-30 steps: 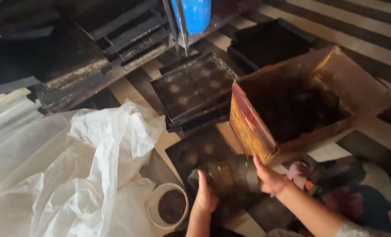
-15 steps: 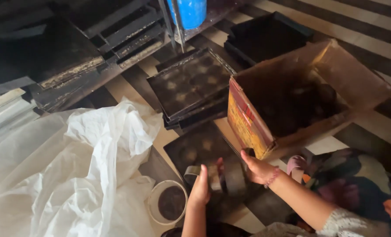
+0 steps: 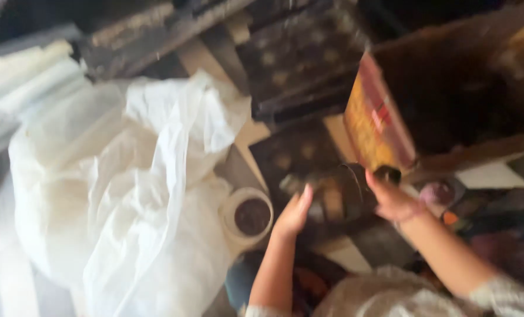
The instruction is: Organizing and cleaning circular baking rings and metal trays in a bakery.
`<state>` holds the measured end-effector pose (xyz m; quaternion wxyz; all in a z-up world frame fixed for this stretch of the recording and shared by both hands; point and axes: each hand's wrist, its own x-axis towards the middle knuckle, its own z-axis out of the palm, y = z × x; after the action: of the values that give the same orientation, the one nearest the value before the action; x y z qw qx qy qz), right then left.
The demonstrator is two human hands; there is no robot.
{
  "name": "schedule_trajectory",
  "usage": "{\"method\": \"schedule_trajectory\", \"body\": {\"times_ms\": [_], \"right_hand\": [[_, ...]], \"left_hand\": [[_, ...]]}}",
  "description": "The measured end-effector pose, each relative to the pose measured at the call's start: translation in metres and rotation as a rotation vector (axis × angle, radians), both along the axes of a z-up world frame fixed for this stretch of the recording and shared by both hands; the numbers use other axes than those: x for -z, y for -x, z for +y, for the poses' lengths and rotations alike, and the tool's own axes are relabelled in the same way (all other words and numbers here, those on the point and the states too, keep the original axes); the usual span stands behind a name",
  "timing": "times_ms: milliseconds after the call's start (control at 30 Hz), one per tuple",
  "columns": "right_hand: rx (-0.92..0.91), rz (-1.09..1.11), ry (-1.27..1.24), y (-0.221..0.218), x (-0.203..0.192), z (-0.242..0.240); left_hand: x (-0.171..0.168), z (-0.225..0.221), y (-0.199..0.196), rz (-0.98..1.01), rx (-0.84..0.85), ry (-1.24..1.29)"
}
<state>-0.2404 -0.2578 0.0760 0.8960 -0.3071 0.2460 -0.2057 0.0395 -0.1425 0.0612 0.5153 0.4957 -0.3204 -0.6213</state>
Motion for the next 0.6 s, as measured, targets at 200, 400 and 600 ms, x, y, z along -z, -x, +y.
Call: {"method": "schedule_trajectory", "body": {"times_ms": [200, 400, 600], "right_hand": [[0.041, -0.122, 0.266, -0.041, -0.13, 0.033], [-0.222, -0.976, -0.198, -0.026, -0.027, -0.007], [0.105, 0.434, 0.172, 0.032, 0.028, 0.017]], "left_hand": [[-0.078, -0.003, 0.006, -0.042, 0.069, 0.295], [-0.084, 0.0, 0.001, -0.001, 0.107, 0.467], [-0.055, 0.015, 0.009, -0.015, 0.064, 0.457]]}}
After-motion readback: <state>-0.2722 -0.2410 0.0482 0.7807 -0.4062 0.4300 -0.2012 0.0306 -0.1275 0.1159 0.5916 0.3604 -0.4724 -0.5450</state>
